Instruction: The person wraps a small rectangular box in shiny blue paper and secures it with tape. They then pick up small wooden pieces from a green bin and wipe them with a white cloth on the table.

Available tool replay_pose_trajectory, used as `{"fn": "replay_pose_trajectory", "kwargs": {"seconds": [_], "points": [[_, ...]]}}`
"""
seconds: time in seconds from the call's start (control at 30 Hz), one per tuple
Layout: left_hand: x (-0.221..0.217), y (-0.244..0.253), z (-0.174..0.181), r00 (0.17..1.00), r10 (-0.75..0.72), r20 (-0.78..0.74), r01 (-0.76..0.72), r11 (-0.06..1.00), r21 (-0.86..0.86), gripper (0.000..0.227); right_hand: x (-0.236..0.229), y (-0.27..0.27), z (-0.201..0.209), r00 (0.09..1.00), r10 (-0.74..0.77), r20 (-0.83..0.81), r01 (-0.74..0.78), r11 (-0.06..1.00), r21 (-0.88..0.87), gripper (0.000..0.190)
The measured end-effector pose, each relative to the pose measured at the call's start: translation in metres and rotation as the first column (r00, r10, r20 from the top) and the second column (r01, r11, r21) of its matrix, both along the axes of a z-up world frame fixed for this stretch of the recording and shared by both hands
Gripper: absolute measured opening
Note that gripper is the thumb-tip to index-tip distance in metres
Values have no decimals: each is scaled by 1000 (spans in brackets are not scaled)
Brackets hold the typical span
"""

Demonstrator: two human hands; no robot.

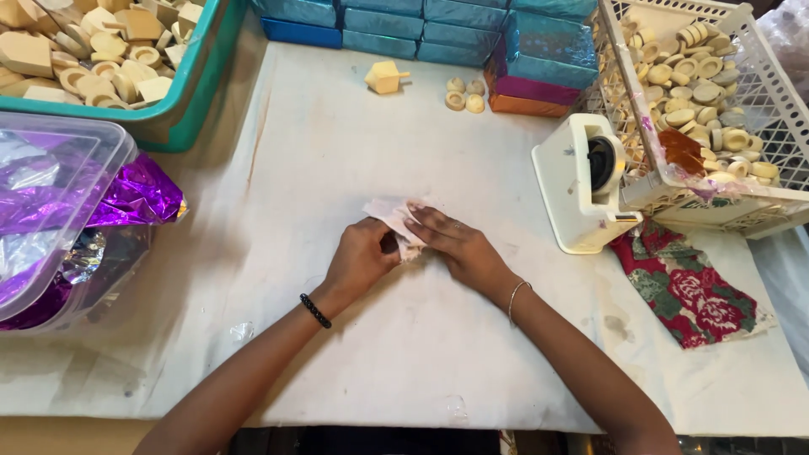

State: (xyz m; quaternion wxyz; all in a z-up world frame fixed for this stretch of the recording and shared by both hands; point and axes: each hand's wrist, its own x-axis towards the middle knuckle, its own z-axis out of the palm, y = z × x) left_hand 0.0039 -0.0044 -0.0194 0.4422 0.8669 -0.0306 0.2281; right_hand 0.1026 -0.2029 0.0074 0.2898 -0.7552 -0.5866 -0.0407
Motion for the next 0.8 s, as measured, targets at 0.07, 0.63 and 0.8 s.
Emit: {"fn": "replay_pose_trajectory", "kwargs": {"seconds": [0.07, 0.63, 0.8], "points": [[-1, -1, 2, 1000, -20, 15, 20, 998, -59, 31, 2, -3, -7, 1000, -19, -2, 19, 1000, 23, 57], [-5, -2, -2, 996, -42, -78, 48, 996, 76, 20, 17, -11, -35, 997, -70, -17, 71, 990, 123, 36], [-8, -3, 19, 999, -54, -4, 54, 982, 181, 36, 20, -13, -38, 980, -138, -147, 155, 981, 118, 22]]}}
